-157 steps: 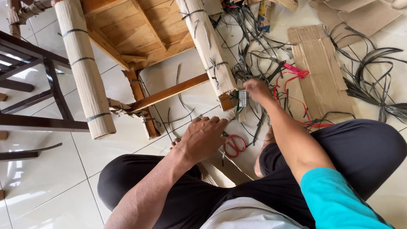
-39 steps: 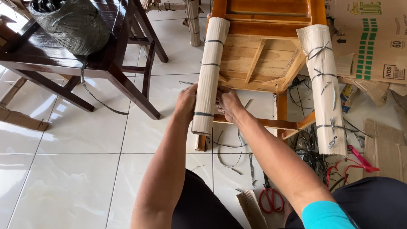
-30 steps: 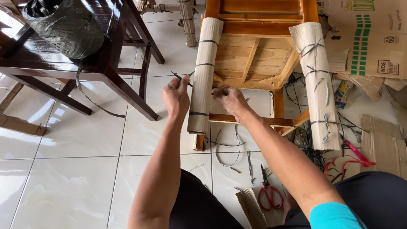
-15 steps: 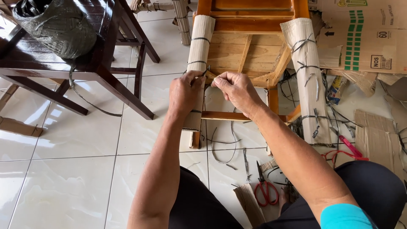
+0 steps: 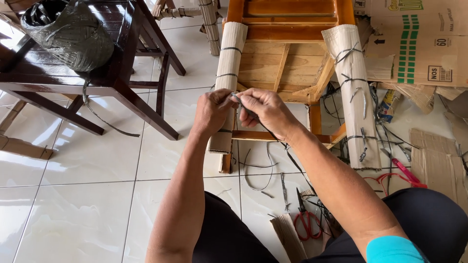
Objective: Wrapping wooden chair legs with protective cardboard and securing them with plastic ties using scissors.
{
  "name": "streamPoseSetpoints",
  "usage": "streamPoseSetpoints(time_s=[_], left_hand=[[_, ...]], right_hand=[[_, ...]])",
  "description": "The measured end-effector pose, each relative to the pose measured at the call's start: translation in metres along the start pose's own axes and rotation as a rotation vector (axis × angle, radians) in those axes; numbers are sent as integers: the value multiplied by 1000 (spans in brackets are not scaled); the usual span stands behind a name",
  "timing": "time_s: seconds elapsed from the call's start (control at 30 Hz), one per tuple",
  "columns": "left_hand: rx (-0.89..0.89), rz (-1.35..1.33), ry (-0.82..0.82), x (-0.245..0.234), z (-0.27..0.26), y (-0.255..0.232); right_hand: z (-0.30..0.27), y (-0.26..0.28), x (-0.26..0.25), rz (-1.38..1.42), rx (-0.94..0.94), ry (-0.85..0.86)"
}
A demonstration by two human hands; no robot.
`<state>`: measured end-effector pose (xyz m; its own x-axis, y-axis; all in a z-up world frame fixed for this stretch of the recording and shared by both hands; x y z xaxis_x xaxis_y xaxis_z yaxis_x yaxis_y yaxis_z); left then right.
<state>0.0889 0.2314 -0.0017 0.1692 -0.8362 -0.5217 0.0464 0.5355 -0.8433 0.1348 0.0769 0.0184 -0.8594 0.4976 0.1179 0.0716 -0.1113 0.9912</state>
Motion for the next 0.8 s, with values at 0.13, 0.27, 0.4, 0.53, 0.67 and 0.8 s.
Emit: streamPoseSetpoints(time_s=[0.13,0.27,0.4,0.53,0.67,0.8], left_hand=[[-5,-100,0,-7,-4,-9],[-32,-61,60,-8,-4,-1],[23,143,68,-13,-5,1],[109,321,42,-12,0,2],[202,649,-27,-6,-4,3],[330,675,-123,-8,-10,-9]], right_hand=[[12,-43,-30,91,43,-138],[22,-57,-29,167,128,-118],[25,-48,-13,56,132,14],[27,-55,-8,29,127,33],[25,-51,-6,10,143,-3],[25,-50,-4,13,122,1]])
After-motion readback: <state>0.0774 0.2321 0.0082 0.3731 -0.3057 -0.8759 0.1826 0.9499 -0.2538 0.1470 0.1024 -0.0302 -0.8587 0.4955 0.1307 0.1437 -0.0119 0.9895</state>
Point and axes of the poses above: each hand's wrist, its own z-axis towards the middle knuckle, its own x-axis out of the palm, y = z × x, the point moved 5 cm from there along z, towards the middle knuckle, and after that the axes turned 15 degrees about y, right-handed, at the moved point
